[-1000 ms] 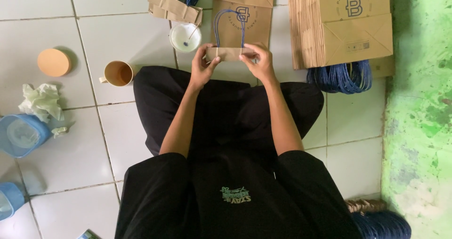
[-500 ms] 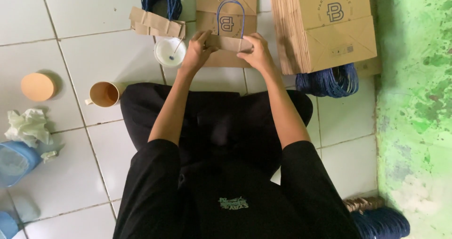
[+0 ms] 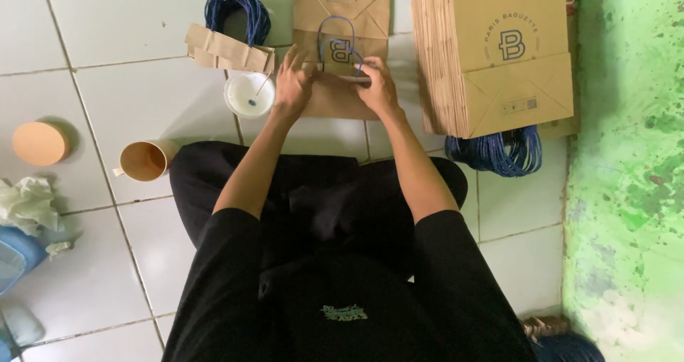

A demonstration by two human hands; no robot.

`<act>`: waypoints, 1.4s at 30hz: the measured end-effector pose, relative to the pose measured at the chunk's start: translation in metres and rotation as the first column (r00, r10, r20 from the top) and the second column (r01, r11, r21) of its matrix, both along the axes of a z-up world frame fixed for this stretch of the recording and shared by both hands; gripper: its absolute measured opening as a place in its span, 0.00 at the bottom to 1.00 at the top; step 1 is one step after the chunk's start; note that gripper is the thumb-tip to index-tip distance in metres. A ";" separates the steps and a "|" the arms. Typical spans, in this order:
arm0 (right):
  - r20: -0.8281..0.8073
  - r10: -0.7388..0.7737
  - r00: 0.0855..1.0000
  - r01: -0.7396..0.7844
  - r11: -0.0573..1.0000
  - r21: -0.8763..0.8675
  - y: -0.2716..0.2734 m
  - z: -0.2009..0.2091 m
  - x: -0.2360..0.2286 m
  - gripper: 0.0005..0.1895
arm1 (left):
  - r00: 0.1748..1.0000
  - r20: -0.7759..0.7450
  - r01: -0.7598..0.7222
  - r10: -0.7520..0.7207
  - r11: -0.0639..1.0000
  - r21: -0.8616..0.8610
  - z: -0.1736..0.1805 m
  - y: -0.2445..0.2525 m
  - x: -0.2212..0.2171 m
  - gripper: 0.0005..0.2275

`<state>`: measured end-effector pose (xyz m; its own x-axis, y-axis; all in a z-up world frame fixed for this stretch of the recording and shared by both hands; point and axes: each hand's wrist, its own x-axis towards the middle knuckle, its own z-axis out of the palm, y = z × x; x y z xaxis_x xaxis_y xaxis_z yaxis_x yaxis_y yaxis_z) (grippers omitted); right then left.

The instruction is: The person sits on the floor and assembles paper bags by applying glue to the edges of flat cardboard pieces and folding them into shape. They handle blue rope handles, inserting them into the bags and securing the structure by pressing the glued seams.

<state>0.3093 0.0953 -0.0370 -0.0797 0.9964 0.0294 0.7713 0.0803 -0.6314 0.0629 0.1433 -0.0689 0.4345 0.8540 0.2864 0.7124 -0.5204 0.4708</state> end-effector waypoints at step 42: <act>-0.259 -0.126 0.958 0.132 0.991 0.003 -0.011 0.024 -0.159 0.15 | 0.666 0.415 -0.345 0.620 0.749 -0.566 -0.029 -0.062 -0.164 0.12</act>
